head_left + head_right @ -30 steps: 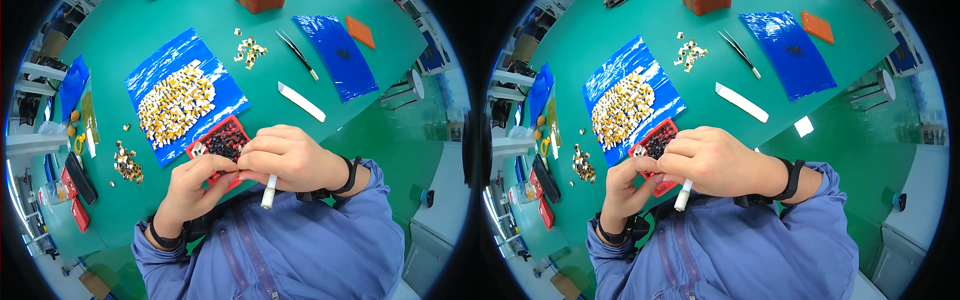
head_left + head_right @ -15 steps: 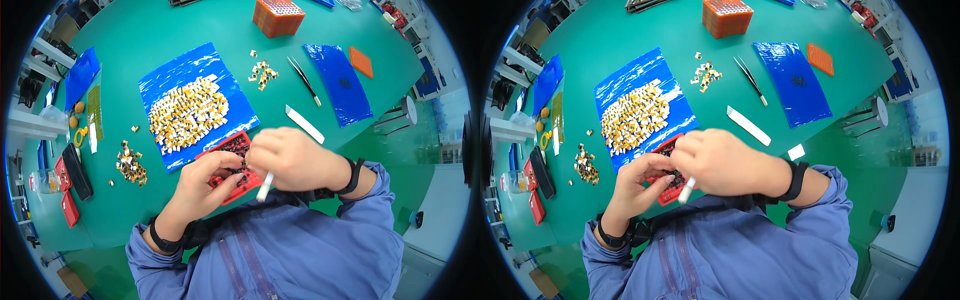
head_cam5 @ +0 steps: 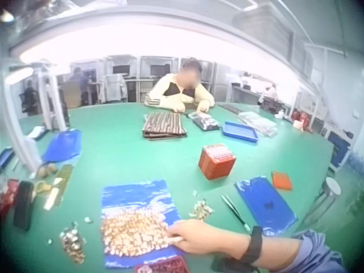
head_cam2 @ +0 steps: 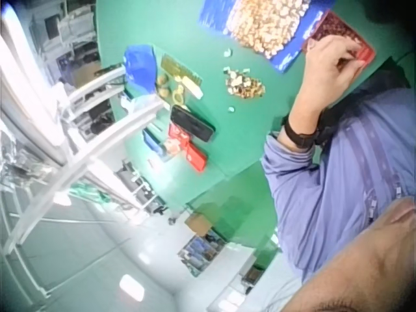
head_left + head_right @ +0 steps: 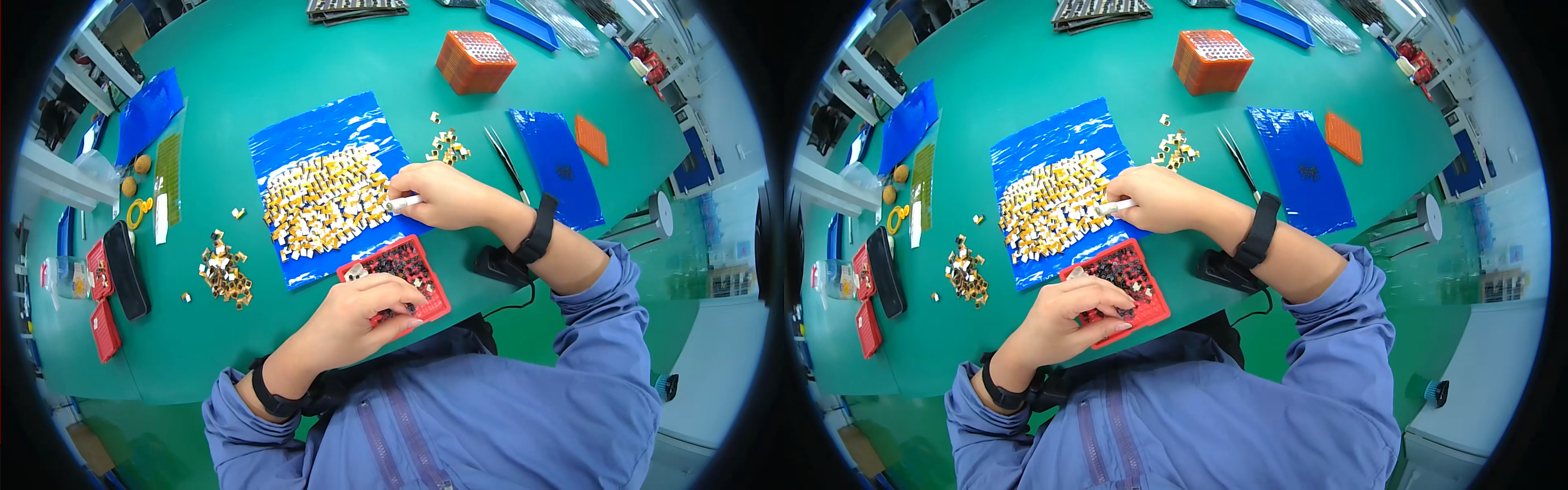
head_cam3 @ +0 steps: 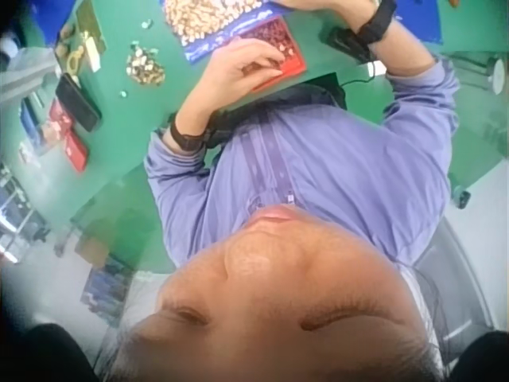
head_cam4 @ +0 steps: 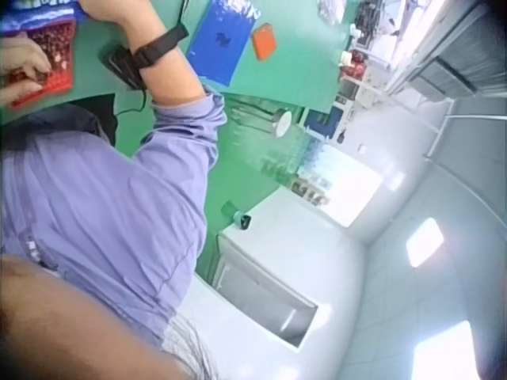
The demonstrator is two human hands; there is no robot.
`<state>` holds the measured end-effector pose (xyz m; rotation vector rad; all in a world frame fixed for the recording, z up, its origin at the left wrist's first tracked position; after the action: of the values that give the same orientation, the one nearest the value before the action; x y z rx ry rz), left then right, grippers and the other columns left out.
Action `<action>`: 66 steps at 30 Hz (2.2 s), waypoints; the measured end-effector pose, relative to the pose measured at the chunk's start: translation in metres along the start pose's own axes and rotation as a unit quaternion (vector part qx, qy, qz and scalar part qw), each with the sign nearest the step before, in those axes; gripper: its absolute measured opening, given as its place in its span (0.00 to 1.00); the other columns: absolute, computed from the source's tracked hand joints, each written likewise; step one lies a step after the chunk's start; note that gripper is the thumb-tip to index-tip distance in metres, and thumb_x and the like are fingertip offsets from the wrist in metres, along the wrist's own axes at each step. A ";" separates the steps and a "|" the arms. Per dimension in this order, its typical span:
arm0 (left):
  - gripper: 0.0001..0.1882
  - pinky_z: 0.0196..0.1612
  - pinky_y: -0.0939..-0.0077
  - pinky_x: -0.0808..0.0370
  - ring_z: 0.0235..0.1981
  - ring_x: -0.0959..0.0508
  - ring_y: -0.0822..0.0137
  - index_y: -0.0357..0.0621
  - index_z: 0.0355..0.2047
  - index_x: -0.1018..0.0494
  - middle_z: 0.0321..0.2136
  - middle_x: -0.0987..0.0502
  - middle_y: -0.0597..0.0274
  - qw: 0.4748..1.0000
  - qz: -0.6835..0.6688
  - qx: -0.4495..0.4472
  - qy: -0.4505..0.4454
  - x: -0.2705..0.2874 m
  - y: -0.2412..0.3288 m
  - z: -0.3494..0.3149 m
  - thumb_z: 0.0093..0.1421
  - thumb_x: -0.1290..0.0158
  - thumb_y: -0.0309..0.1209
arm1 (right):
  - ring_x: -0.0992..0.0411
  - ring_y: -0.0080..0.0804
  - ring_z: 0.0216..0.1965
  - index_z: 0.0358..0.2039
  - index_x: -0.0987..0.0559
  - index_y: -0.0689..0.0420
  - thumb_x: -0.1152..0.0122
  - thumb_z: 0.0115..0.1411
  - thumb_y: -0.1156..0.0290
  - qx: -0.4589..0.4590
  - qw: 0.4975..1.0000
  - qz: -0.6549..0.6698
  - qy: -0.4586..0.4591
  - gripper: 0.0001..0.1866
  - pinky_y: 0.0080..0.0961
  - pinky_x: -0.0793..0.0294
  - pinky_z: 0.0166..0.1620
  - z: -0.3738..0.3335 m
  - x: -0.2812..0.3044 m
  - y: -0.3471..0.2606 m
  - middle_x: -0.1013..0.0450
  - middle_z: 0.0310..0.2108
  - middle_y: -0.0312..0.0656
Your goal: The person cleans small electronic components by hand using a white stick-like tool. They pick up individual components from a red tray, rub them with the tool, and place them back down. The process is repeated for multiple items in a repetitive manner.
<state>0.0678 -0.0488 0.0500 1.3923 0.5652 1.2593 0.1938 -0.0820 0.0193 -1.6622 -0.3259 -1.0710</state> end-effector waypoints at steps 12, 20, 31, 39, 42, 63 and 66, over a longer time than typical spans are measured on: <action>0.11 0.39 0.73 0.26 0.40 0.24 0.63 0.42 0.33 0.24 0.38 0.24 0.60 0.998 0.034 -0.034 0.043 0.008 0.002 -0.001 0.47 0.41 0.20 | 0.31 0.33 0.29 0.28 0.27 0.60 0.34 0.50 0.71 -0.018 0.996 0.026 0.083 0.10 0.28 0.32 0.32 -0.002 0.018 -0.002 0.31 0.24 0.41; 0.09 0.38 0.70 0.25 0.35 0.22 0.61 0.42 0.34 0.25 0.33 0.22 0.59 0.998 0.023 -0.042 0.028 0.005 -0.006 0.000 0.51 0.43 0.23 | 0.37 0.18 0.30 0.35 0.32 0.59 0.40 0.54 0.76 -0.041 0.977 0.209 0.029 0.11 0.20 0.34 0.31 -0.035 0.031 -0.032 0.34 0.27 0.33; 0.07 0.43 0.73 0.27 0.39 0.22 0.64 0.39 0.32 0.23 0.36 0.22 0.58 0.981 0.034 -0.024 0.191 0.063 -0.001 -0.008 0.51 0.40 0.23 | 0.35 0.11 0.21 0.47 0.25 0.64 0.48 0.64 0.68 -0.040 0.917 0.394 0.039 0.15 0.12 0.37 0.23 -0.020 0.019 -0.025 0.30 0.20 0.29; 0.11 0.44 0.73 0.29 0.39 0.24 0.65 0.38 0.35 0.24 0.35 0.22 0.59 0.896 0.262 0.183 0.308 0.172 -0.037 -0.089 0.52 0.41 0.28 | 0.44 0.12 0.20 0.41 0.21 0.62 0.44 0.62 0.69 0.012 0.944 0.329 0.032 0.12 0.15 0.44 0.22 -0.024 0.007 -0.024 0.37 0.17 0.26; 0.11 0.41 0.72 0.28 0.37 0.24 0.65 0.40 0.36 0.23 0.35 0.23 0.56 0.832 0.335 0.324 0.302 0.210 -0.064 -0.129 0.53 0.41 0.31 | 0.43 0.12 0.19 0.41 0.21 0.61 0.43 0.61 0.69 0.041 0.952 0.300 0.035 0.11 0.16 0.44 0.21 -0.025 0.005 -0.030 0.36 0.16 0.29; 0.06 0.32 0.76 0.29 0.26 0.27 0.70 0.38 0.35 0.29 0.25 0.27 0.59 0.869 0.287 0.244 0.320 0.212 -0.059 -0.126 0.56 0.50 0.20 | 0.26 0.29 0.23 0.41 0.21 0.58 0.40 0.55 0.67 0.126 0.969 0.212 -0.034 0.13 0.23 0.30 0.28 -0.031 -0.005 -0.047 0.24 0.24 0.43; 0.06 0.33 0.80 0.31 0.28 0.28 0.75 0.37 0.35 0.26 0.26 0.27 0.62 0.898 0.215 0.195 0.331 0.194 -0.029 -0.116 0.57 0.48 0.20 | 0.27 0.30 0.22 0.41 0.21 0.57 0.39 0.55 0.68 0.054 0.980 0.161 -0.106 0.14 0.24 0.31 0.26 -0.032 -0.012 -0.045 0.24 0.23 0.41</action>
<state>0.0341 0.1750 0.0720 1.4416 1.0595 2.0985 0.1412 -0.0889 0.0388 -1.6658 -0.2368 -0.6285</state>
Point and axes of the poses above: each hand's wrist, its own z-axis towards the middle knuckle, its own x-axis out of the back of the hand, y = z × x, the point moved 10 cm from there along z, towards the middle knuckle
